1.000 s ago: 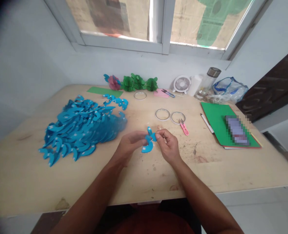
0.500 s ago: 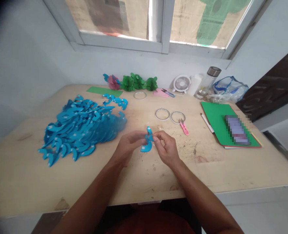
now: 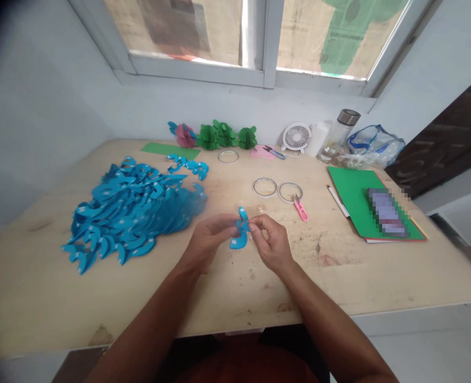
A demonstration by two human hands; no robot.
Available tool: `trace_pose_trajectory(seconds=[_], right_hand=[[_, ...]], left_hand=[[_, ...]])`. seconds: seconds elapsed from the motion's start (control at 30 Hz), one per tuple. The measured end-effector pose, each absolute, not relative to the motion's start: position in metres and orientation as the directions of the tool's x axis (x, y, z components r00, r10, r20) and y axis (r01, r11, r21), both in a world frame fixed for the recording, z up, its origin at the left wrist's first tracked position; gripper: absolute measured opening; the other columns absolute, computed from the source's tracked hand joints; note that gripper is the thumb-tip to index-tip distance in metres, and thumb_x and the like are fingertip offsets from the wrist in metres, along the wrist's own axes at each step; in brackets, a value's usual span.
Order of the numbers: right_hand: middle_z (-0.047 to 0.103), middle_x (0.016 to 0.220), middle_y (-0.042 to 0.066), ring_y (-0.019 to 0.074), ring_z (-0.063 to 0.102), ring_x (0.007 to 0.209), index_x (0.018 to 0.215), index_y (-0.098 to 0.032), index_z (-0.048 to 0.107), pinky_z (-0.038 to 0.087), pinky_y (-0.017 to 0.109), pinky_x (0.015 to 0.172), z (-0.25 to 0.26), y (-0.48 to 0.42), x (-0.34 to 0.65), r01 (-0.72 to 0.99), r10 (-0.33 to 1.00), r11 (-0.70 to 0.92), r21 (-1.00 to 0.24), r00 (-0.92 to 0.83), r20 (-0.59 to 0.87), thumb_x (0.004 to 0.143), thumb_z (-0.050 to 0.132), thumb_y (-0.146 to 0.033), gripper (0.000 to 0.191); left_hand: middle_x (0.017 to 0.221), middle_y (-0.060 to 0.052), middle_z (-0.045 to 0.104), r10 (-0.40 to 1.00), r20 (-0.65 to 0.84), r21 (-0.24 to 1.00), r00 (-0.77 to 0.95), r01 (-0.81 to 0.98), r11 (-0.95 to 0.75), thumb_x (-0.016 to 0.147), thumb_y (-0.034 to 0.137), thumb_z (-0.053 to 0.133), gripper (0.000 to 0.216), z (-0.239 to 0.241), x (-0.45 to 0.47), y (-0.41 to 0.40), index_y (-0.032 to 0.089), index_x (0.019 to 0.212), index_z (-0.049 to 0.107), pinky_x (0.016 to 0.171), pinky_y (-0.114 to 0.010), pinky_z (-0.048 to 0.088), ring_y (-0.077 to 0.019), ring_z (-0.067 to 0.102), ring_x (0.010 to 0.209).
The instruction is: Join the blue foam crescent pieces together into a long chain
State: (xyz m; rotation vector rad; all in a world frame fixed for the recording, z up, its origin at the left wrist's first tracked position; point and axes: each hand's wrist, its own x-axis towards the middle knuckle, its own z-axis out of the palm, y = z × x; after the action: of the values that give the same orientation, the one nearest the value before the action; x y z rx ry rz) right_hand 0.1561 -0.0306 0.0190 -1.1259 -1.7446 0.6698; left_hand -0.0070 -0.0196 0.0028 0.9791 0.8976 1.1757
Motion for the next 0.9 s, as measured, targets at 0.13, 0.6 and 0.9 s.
trace_pose_trajectory(seconds=[0.13,0.6,0.9], right_hand=[[0.066,0.076,0.004,0.0175,0.064,0.075,0.085,-0.020,0.060,0.049,0.029,0.070,0.0191,-0.0308,0.1559,0.400,0.893,0.448,-0.799,-0.164,0.418,0.087,0.047,-0.026,0.014],[0.066,0.074,0.003,0.0169,0.063,0.073,0.083,-0.021,0.059,0.049,0.028,0.067,0.0179,-0.0310,0.1551,0.416,0.889,0.456,-0.787,-0.160,0.430,0.087,0.047,-0.025,0.013],[0.066,0.076,0.004,0.0158,0.062,0.070,0.082,-0.020,0.060,0.048,0.028,0.067,0.0178,-0.0315,0.1541,0.418,0.883,0.465,-0.780,-0.162,0.440,0.086,0.048,-0.024,0.013]], left_hand=[[0.073,-0.004,0.070,0.985,-0.054,0.940,0.163,-0.324,0.105,0.063,0.024,0.075,0.026,0.0035,-0.0071,-0.0201,0.015,0.087,0.070,0.066,-0.027,0.053,-0.0147,0.064,0.066],[0.074,-0.003,0.070,0.985,-0.052,0.944,0.164,-0.313,0.102,0.063,0.023,0.075,0.025,0.0059,-0.0058,-0.0216,0.016,0.086,0.070,0.067,-0.027,0.053,-0.0147,0.064,0.067],[0.072,-0.002,0.068,0.985,-0.039,0.934,0.167,-0.343,0.095,0.063,0.020,0.075,0.023,0.0028,-0.0057,-0.0209,0.017,0.085,0.069,0.068,-0.026,0.052,-0.0140,0.064,0.069]])
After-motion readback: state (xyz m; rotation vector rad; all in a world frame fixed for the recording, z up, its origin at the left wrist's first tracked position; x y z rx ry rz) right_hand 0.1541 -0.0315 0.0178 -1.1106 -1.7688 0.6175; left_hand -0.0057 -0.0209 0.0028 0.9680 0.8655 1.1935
